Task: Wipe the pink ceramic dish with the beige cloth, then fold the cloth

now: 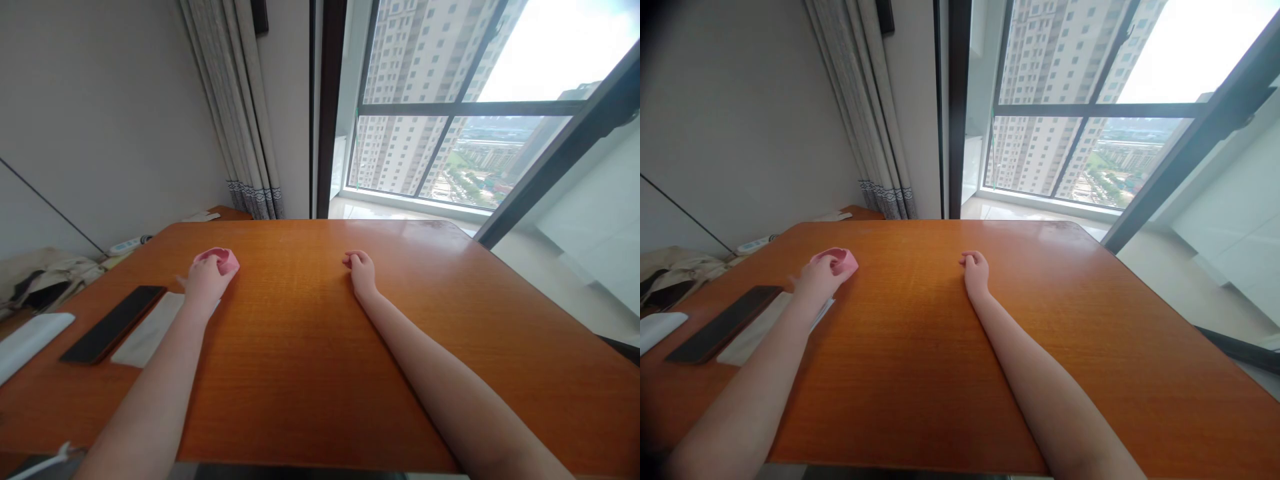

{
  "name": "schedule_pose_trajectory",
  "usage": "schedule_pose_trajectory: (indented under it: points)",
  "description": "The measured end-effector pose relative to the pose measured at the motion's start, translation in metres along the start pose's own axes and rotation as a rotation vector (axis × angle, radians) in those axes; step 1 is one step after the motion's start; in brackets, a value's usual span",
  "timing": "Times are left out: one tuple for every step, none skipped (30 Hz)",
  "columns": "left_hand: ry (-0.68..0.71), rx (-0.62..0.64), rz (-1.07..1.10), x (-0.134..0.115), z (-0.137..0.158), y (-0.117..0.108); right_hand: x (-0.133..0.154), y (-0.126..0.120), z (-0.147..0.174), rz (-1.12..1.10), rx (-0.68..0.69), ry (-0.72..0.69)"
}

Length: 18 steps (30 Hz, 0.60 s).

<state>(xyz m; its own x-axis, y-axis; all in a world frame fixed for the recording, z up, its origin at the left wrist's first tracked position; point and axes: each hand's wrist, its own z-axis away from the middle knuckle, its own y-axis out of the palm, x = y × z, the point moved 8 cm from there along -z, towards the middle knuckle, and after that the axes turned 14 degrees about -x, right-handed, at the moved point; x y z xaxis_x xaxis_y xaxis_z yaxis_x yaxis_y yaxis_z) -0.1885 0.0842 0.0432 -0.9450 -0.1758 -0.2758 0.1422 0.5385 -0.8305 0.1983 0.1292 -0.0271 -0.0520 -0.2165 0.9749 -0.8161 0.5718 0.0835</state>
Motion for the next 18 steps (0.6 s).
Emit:
schedule_pose_trajectory:
  points:
    - [-0.01,0.05,-0.047,0.006,0.0,0.009,-0.002,-0.005,-0.002,-0.039,-0.043,0.037]
    - [-0.022,0.073,-0.097,0.01,0.0,0.015,-0.005,-0.009,-0.004,-0.076,-0.078,0.071]
    - [-0.026,0.075,-0.135,0.012,-0.002,0.018,-0.006,-0.012,-0.005,-0.105,-0.105,0.099]
    - [-0.006,0.079,-0.149,0.011,-0.003,0.02,-0.008,-0.014,-0.006,-0.125,-0.125,0.12]
    - [0.015,0.074,-0.15,0.008,-0.004,0.02,-0.008,-0.016,-0.006,-0.138,-0.143,0.132]
    - [0.039,0.063,-0.139,0.004,-0.004,0.019,-0.008,-0.017,-0.006,-0.145,-0.159,0.135]
    - [0.065,0.045,-0.12,-0.003,-0.004,0.016,-0.008,-0.018,-0.006,-0.147,-0.169,0.133]
    - [0.098,0.023,-0.092,-0.012,-0.003,0.012,-0.008,-0.018,-0.006,-0.147,-0.173,0.129]
    - [0.141,0.0,-0.052,-0.025,0.0,0.008,-0.008,-0.017,-0.006,-0.147,-0.172,0.126]
    - [0.193,-0.022,0.003,-0.041,0.004,0.005,-0.008,-0.016,-0.005,-0.147,-0.167,0.124]
    - [0.257,-0.037,0.073,-0.06,0.011,0.002,-0.007,-0.015,-0.005,-0.146,-0.157,0.123]
    - [0.321,-0.038,0.157,-0.081,0.019,0.0,-0.007,-0.014,-0.005,-0.142,-0.146,0.121]
    - [0.38,-0.029,0.248,-0.103,0.029,-0.001,-0.005,-0.012,-0.005,-0.14,-0.124,0.121]
    - [0.448,0.001,0.333,-0.125,0.04,0.0,-0.004,-0.008,-0.005,-0.144,-0.082,0.126]
    - [0.506,0.036,0.405,-0.146,0.052,0.002,-0.003,-0.004,-0.004,-0.156,-0.019,0.141]
    - [0.554,0.077,0.461,-0.164,0.064,0.004,-0.002,0.002,-0.003,-0.176,0.06,0.165]
    - [0.595,0.116,0.504,-0.179,0.075,0.007,-0.001,0.009,0.0,-0.199,0.148,0.199]
    - [0.629,0.149,0.534,-0.191,0.085,0.01,0.0,0.015,0.003,-0.219,0.242,0.235]
